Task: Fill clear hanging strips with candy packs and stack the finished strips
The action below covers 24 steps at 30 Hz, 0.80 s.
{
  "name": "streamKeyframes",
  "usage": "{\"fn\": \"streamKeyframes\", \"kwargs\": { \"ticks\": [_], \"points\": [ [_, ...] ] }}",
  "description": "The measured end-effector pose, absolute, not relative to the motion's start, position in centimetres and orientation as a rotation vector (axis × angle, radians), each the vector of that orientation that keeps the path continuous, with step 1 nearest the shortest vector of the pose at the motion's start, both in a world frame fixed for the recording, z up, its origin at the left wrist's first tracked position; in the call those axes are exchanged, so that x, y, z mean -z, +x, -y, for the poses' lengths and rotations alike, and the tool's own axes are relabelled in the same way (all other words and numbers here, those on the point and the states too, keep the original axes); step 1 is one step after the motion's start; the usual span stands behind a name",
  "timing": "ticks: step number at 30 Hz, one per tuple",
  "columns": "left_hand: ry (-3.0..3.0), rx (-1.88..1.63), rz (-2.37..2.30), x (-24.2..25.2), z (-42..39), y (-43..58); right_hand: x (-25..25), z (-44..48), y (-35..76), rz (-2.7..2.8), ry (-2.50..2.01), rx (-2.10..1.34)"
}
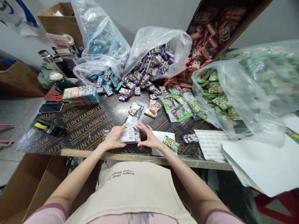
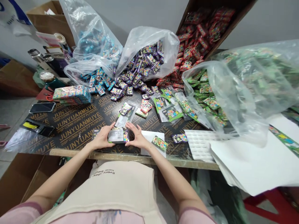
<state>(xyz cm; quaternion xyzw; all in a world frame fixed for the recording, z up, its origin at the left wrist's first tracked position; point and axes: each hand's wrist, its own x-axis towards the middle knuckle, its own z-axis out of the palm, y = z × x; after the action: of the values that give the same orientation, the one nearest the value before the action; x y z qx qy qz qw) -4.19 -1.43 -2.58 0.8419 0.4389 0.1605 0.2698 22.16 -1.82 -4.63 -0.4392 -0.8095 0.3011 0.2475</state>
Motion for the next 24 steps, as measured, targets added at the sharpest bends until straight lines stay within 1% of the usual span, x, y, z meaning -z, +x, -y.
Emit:
{"fn": "streamKeyframes", "kwargs": {
  "ticks": [3, 8, 12, 14, 16, 18, 21, 24],
  "points": [
    [2.216, -0.457, -1.279, 2.4, 1.4, -4.2, 4.1, 2.2, 21.5, 2.101, -1.287, -0.633],
    [2.224, -0.485, -1.293, 2.4, 1.3, -4.0, 3.2, 0.5, 21.3, 2.172, -1.17, -0.624],
    [2.244, -0.421, -1.284, 3.0, 1.7, -3.9, 4.0, -5.6, 25.3, 1.83, -1.618, -0.263],
    [2.268, -0.363, -1.265, 3.5, 2.1, -3.9, 4.7, -8.5, 27.8, 1.759, -1.808, -0.223],
    [2.293, -0.328, -1.253, 4.1, 2.4, -3.9, 5.2, -10.3, 29.3, 1.776, -1.873, -0.244],
    [2.293, -0.338, -1.28, 4.3, 2.5, -4.0, 5.0, -10.4, 29.5, 1.816, -1.785, -0.252],
    [2.232, -0.419, -1.397, 4.0, 2.2, -4.1, 3.7, -8.1, 27.5, 1.92, -1.452, -0.321],
    [2.193, -0.503, -1.487, 3.2, 1.5, -4.4, 2.0, -4.7, 24.7, 2.138, -1.163, -0.441]
  ]
}}
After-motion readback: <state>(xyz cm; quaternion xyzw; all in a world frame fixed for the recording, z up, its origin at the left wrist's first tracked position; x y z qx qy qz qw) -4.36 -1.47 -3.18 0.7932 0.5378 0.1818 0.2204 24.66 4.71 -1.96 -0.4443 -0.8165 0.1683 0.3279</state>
